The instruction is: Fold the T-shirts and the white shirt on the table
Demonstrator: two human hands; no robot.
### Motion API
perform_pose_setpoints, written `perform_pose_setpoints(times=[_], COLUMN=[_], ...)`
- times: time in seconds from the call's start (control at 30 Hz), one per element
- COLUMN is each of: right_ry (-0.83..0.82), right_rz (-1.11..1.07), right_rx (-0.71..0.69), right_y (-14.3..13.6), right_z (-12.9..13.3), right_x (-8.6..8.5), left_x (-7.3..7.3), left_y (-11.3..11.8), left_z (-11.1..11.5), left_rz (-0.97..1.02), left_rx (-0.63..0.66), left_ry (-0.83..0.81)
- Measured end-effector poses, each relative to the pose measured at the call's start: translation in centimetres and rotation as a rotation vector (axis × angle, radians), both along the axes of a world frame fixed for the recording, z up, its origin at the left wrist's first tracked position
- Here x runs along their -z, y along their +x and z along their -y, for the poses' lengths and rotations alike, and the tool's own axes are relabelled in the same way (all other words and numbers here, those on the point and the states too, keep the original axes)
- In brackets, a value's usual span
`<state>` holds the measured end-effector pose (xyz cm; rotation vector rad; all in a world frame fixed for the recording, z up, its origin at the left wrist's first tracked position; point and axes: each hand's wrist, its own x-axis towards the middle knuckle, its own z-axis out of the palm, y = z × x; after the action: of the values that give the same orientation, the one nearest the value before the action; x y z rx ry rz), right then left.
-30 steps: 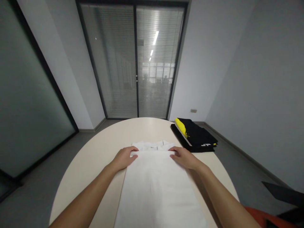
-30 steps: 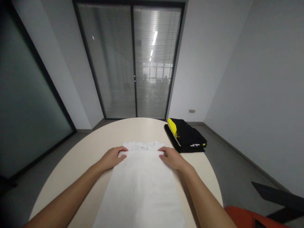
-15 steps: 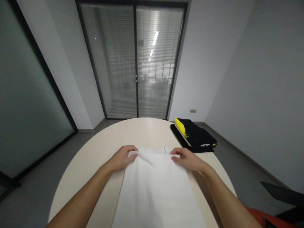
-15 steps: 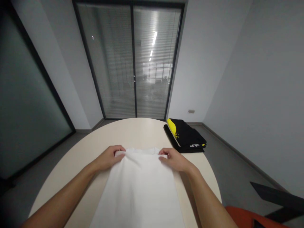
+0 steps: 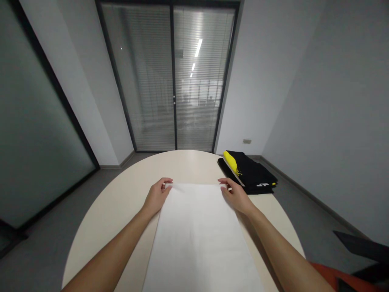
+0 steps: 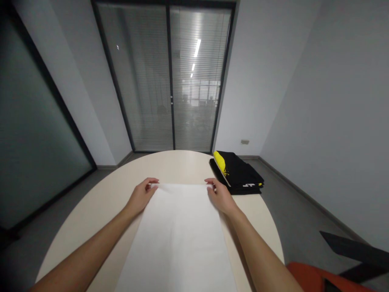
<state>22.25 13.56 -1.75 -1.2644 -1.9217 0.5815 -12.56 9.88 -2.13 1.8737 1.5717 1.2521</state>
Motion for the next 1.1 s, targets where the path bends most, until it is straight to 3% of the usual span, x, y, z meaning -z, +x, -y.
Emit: perform_pose_setpoints(times=[0.2, 0.37, 0.5, 0.63, 0.73, 0.83, 0.97, 1.1], right_ry=[-0.047, 0.027, 0.041, 0.119, 0.182, 0.036, -0.167, -0.104], right_rz=[0.060, -0.024, 0.038, 0.123, 0.226, 0.373, 0.518, 0.531], right_rx=[-0.003, 0.058, 0.059, 0.060, -0.025, -0.177, -0.237, -0.219], right_y=[-0.2, -0.3, -0.5, -0.5, -1.0, -1.8, -2.8, -3.3], right_z=[-0.6, -0.9, -0.9, 0.0, 1.7, 3.3, 3.7, 2.2], right_x=[1.2, 1.2, 1.2, 0.2, -1.2, -1.7, -0.7, 0.2], left_x=[1.5, 1.2, 1.1, 0.1, -0.5, 0.1, 1.3, 1.2], left_y=[-0.3, -0.4, -0.4, 0.7, 2.1, 3.3, 3.4, 3.1], left_z=[-0.7, -0.9, -1.0, 0.5, 2.5, 3.7, 3.0, 1.5], left_rz=[0.022, 0.055, -0.056, -0.221, -0.413, -0.563, -0.611, -0.606], left_rx=[0.016, -0.051, -0.048, -0.007, 0.129, 0.197, 0.220, 0.172], left_ry=[-0.046, 0.000, 0.060, 0.182, 0.096, -0.071, -0.147, -0.123])
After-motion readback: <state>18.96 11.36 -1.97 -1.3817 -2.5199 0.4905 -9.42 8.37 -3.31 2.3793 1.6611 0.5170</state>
